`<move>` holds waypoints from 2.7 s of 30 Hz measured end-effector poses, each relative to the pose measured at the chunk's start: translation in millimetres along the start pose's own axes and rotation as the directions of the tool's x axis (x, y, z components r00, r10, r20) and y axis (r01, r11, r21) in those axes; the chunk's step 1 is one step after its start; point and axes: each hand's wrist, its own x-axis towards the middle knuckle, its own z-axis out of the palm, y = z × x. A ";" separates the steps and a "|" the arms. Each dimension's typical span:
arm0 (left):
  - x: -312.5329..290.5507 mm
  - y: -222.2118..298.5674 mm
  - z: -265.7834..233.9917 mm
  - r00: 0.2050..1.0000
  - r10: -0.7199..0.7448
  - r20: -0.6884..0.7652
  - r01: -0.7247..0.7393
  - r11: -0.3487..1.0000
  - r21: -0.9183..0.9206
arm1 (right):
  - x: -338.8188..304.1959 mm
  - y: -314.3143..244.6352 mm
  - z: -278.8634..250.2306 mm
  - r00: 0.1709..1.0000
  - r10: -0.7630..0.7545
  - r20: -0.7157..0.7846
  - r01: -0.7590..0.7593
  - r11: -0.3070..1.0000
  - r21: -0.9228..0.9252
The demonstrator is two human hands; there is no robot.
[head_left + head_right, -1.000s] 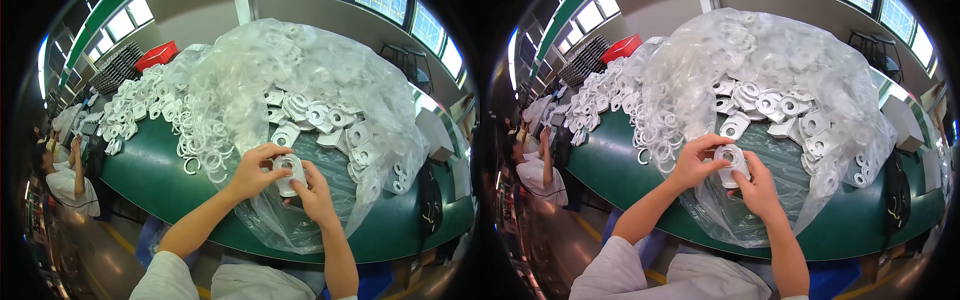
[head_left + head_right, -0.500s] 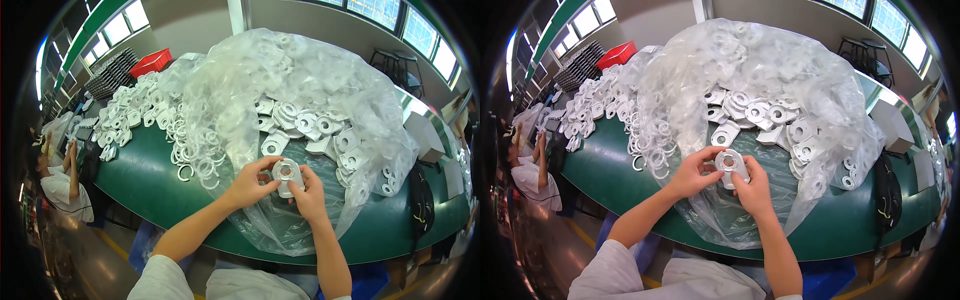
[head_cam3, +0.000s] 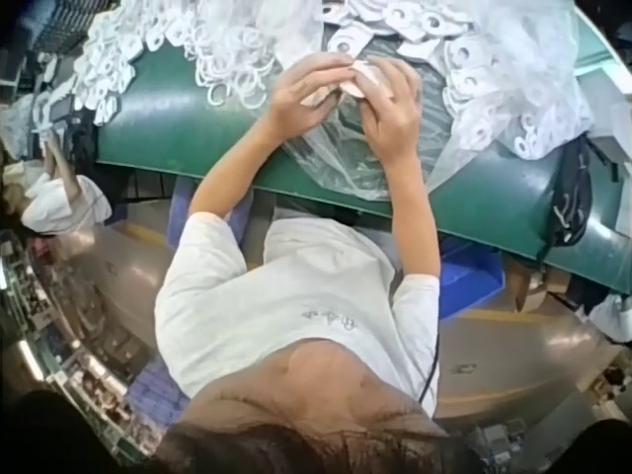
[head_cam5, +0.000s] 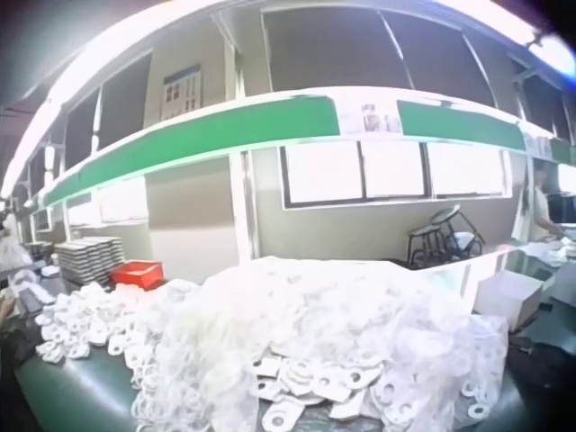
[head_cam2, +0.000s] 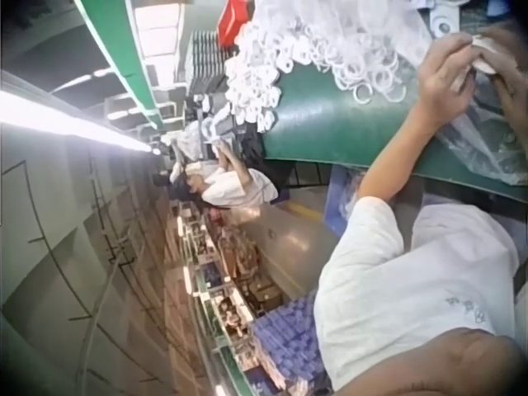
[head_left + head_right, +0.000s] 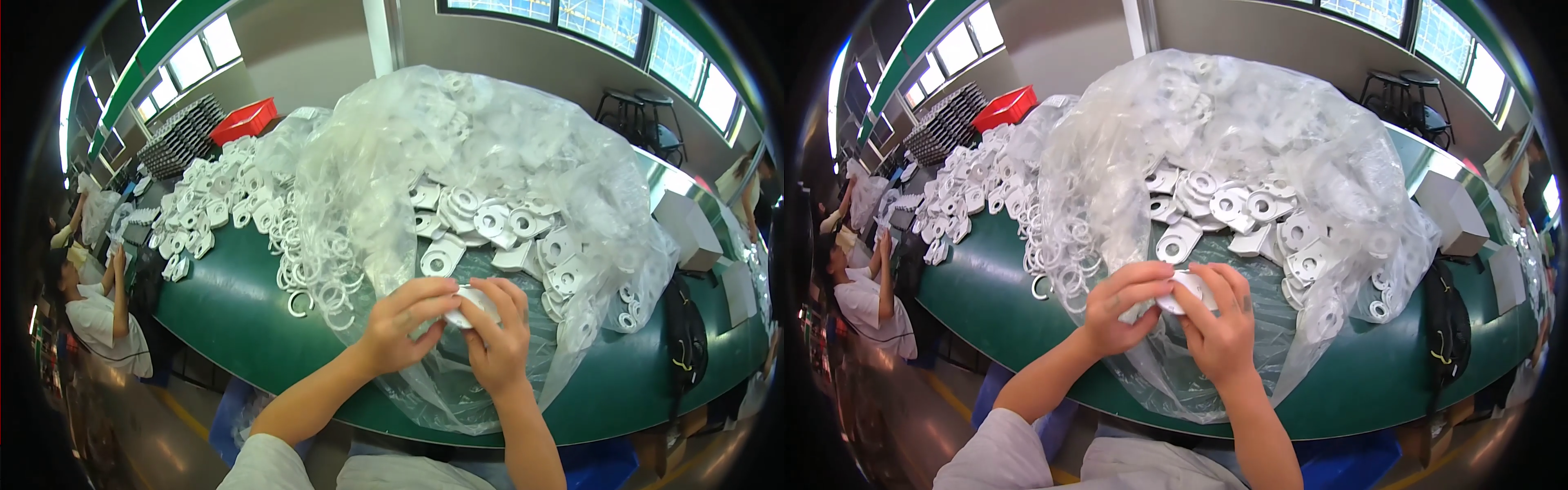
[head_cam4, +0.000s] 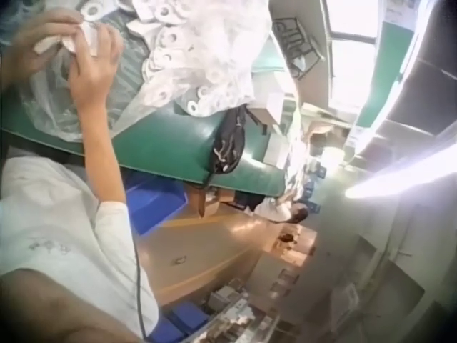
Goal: Assembling and inspecting white plastic industrial components at a factory workbench.
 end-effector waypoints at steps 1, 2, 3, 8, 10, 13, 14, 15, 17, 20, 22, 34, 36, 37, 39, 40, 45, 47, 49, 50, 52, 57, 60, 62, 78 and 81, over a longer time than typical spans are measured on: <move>-1.2 1.2 -2.0 0.998 0.056 0.000 -0.056 0.998 0.011 | -1.6 -1.4 -0.1 1.000 -0.004 -0.008 0.004 1.000 -0.030; -2.3 0.5 -2.7 0.998 0.068 0.002 -0.068 0.998 0.010 | -1.1 -2.2 -1.0 1.000 -0.008 -0.019 0.007 0.999 -0.036; -3.9 -2.0 -2.7 0.995 0.101 -0.008 -0.101 0.995 0.025 | 0.1 -3.1 -2.1 1.000 -0.018 -0.016 0.018 0.999 -0.043; -3.3 -3.1 -4.1 0.991 0.134 -0.026 -0.133 0.990 0.045 | 1.0 -4.9 -6.0 1.000 -0.027 0.010 0.027 1.000 0.014; -7.2 -1.2 -4.0 0.997 0.076 -0.010 -0.076 0.996 0.037 | -1.9 -4.2 -5.2 0.998 0.040 0.040 -0.044 0.995 0.093; -8.1 -2.5 -1.8 1.000 0.006 0.003 -0.006 1.000 0.020 | -2.0 -4.0 -1.2 0.991 0.122 0.053 -0.130 0.974 0.185; -8.0 -2.9 -0.8 1.000 -0.005 0.002 0.005 1.000 0.014 | -1.9 -3.8 0.0 0.990 0.139 0.029 -0.142 0.968 0.205; -8.8 -2.9 0.7 1.000 -0.008 0.001 0.008 1.000 0.015 | -2.9 -2.4 0.8 0.990 0.139 0.031 -0.142 0.968 0.207; -10.9 -3.3 2.2 0.983 -0.175 0.049 0.178 0.980 -0.085 | -5.9 0.2 3.0 0.974 0.218 0.052 -0.225 0.943 0.244; -11.7 -2.4 1.8 0.957 -0.281 0.077 0.290 0.940 -0.177 | -8.6 -0.2 4.2 0.957 0.274 0.101 -0.291 0.924 0.248; -13.8 -5.4 1.9 0.935 -0.343 0.092 0.355 0.912 -0.205 | -12.7 1.5 9.5 0.933 0.329 0.148 -0.358 0.890 0.281; -19.9 -23.2 12.3 0.653 -0.671 0.351 0.747 0.492 -0.447 | -16.5 16.7 17.2 0.642 0.581 0.501 -0.722 0.236 0.651; -21.2 -22.7 13.9 0.680 -0.641 0.355 0.729 0.541 -0.420 | -17.4 19.5 15.9 0.625 0.606 0.492 -0.745 0.274 0.609; -22.6 -23.6 15.1 0.702 -0.614 0.361 0.711 0.586 -0.388 | -17.9 19.6 15.5 0.624 0.608 0.491 -0.746 0.276 0.606; -24.6 -24.9 19.6 0.737 -0.595 0.321 0.674 0.613 -0.413 | -18.6 19.1 17.1 0.647 0.602 0.467 -0.747 0.379 0.547; -25.9 -24.2 18.0 0.768 -0.580 0.272 0.637 0.644 -0.424 | -18.9 18.2 19.8 0.648 0.594 0.476 -0.747 0.375 0.550; -25.9 -24.1 4.6 0.759 -0.567 0.322 0.649 0.702 -0.295 | -19.6 13.1 20.2 0.725 0.545 0.421 -0.687 0.530 0.496; -24.9 -31.8 -3.3 0.831 -0.456 0.318 0.553 0.743 -0.378 | -16.7 3.2 16.1 0.725 0.521 0.451 -0.680 0.436 0.589; -14.1 -18.9 -17.4 0.777 -0.576 0.252 0.625 0.664 -0.410 | -15.0 4.4 4.7 0.785 0.476 0.396 -0.596 0.408 0.691; -14.8 -15.2 -27.1 0.693 -0.693 0.198 0.688 0.555 -0.468 | -14.1 4.1 7.1 0.825 0.447 0.346 -0.555 0.524 0.646; -42.4 -37.0 -69.6 0.597 -0.801 -0.043 0.719 0.558 -0.413 | -14.1 4.6 10.3 0.862 0.415 0.292 -0.503 0.627 0.594; -128.7 -103.9 -202.2 0.416 -0.766 -0.491 0.878 0.479 -0.005 | -16.5 9.8 12.2 0.802 0.478 0.359 -0.597 0.665 0.448; -169.3 -131.3 -288.1 0.275 -0.796 -0.539 0.953 0.300 0.044 | -13.7 1.1 21.7 0.816 0.466 0.341 -0.578 0.649 0.495; -151.4 -131.3 -282.3 0.283 -0.669 -0.688 0.926 0.376 0.016 | -13.0 2.5 22.0 0.815 0.488 0.312 -0.578 0.652 0.491; 2.6 -64.7 29.4 0.877 -0.446 0.178 0.272 0.767 0.581 | -28.7 44.2 24.5 0.714 0.636 0.291 -0.682 0.540 0.493; -7.4 -52.1 6.6 0.933 -0.328 0.149 0.218 0.843 0.493 | -20.3 34.4 28.5 0.593 0.706 0.387 -0.728 0.263 0.633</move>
